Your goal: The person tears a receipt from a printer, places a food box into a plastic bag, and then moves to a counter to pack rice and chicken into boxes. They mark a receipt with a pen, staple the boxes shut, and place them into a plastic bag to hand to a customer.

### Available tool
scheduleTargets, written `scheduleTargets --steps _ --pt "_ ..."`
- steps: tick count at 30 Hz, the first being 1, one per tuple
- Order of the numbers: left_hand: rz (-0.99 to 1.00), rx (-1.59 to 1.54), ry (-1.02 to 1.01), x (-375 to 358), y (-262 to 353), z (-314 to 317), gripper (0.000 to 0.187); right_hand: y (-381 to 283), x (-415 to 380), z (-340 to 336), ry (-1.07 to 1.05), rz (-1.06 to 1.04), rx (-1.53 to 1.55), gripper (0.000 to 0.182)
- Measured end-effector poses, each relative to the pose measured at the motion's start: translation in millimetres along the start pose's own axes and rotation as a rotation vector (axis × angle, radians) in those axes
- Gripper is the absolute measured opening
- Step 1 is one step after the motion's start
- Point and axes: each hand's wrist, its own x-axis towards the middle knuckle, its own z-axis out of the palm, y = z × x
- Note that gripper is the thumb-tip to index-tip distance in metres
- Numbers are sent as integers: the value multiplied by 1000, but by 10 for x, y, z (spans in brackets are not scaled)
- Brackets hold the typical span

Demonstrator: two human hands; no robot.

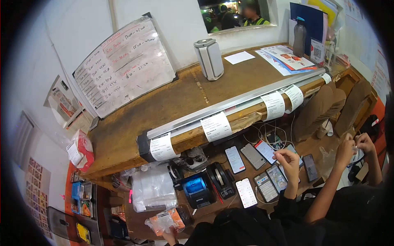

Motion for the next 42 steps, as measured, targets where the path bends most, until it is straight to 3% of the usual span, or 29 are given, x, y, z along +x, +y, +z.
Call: scheduleTargets --steps 1,3,6,9,16,18,22,27,33,42 --pt "-3 8 -4 -42 72 49 20 1 -3 -1 0 0 -10 12" --pt "-152 66 195 -482 844 812 20 27 -15 -7 4 -3 -23 12" --pt "-176 3 220 -583 1054 1000 21 4 -30 0 3 -5 -32 12" --pt "-48 -83 193 -740 1199 1235 18 -39 -47 2 4 9 -21 13" --pt "25 -217 248 -773 1138 1344 12 -66 -35 13 -3 34 -38 13" --pt "84 -51 255 -748 1098 1314 11 -65 -21 30 -11 27 -43 13" --pt "50 -54 243 -739 1092 1301 13 -90 1 66 -38 8 -55 14" --pt "157 29 441 -687 1025 1344 18 -93 12 94 -48 -4 -80 13" --pt "304 124 338 -692 970 1397 23 -108 -9 104 -37 26 -53 13" --pt "335 273 460 -679 1002 1494 17 -105 2 115 -17 40 -78 12"
